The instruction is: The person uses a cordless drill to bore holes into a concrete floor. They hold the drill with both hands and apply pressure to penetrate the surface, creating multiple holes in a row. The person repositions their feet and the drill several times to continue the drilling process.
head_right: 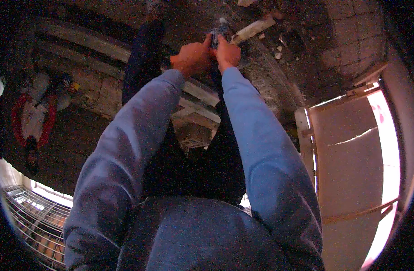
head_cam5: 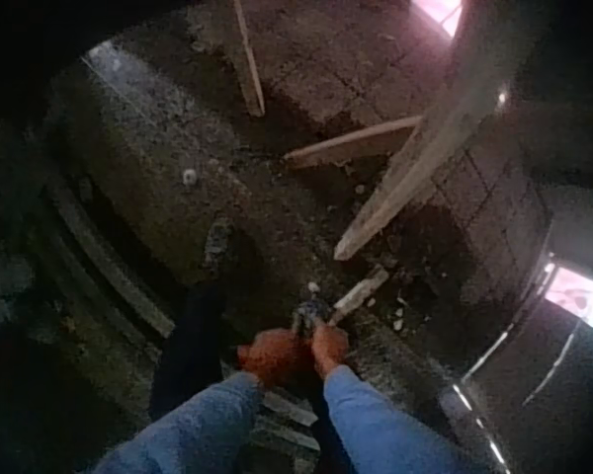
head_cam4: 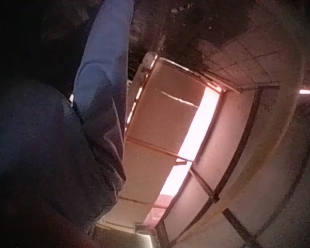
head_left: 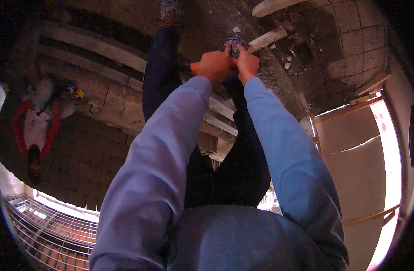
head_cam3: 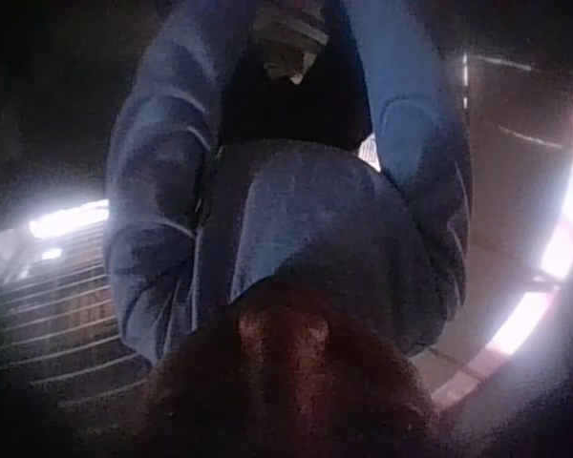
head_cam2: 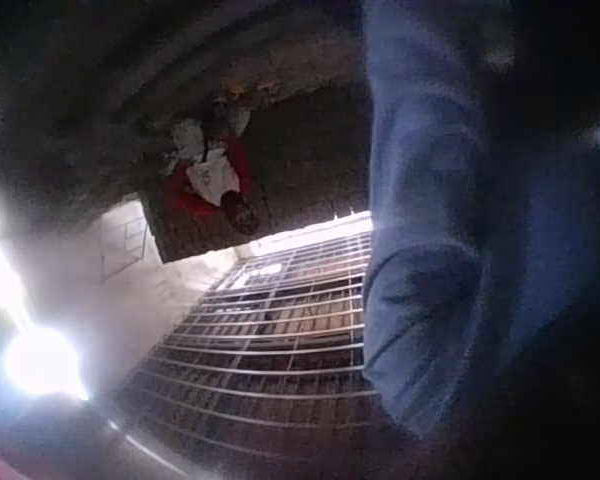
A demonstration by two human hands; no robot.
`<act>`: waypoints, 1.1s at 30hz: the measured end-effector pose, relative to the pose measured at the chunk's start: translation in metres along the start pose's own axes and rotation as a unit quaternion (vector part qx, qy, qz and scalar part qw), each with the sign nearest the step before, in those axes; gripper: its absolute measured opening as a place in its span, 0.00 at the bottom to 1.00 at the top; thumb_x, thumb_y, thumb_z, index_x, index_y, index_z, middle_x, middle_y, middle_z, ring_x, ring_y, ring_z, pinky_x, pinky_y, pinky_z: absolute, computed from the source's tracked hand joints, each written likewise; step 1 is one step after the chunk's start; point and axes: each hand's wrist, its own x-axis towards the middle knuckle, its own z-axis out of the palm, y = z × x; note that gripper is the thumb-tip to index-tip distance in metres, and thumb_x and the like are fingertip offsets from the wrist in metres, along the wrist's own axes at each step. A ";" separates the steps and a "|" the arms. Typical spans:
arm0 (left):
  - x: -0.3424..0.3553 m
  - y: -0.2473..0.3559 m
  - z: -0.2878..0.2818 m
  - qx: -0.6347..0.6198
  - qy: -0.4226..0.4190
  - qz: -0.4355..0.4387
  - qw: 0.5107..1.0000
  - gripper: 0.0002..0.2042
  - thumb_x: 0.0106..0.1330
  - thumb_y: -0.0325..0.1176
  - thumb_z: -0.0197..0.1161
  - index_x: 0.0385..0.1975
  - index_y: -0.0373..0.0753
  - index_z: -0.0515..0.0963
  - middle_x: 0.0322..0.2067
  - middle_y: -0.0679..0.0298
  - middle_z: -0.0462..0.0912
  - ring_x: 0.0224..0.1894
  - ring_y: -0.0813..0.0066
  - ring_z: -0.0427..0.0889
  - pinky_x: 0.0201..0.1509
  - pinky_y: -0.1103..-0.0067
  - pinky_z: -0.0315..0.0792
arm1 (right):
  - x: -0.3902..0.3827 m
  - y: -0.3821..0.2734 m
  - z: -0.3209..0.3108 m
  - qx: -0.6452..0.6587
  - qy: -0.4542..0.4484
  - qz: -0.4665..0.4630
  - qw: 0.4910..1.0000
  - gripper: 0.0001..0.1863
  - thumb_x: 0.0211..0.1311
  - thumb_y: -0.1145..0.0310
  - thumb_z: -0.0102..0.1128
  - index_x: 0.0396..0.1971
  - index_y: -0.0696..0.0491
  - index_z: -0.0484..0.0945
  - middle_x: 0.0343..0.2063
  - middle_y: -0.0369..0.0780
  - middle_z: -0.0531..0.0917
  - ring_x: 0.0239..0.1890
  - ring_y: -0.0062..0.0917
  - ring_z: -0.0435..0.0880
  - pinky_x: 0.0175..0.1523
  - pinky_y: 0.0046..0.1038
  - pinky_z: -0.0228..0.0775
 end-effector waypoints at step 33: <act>0.005 -0.001 0.002 -0.006 -0.012 -0.009 1.000 0.42 0.63 0.45 0.63 0.75 0.38 0.53 0.37 0.48 0.88 0.39 0.46 0.88 0.42 0.55 0.80 | -0.004 0.001 0.001 0.051 0.002 -0.024 0.998 0.35 0.59 0.45 0.69 0.39 0.70 0.84 0.43 0.61 0.85 0.49 0.52 0.85 0.53 0.45 0.75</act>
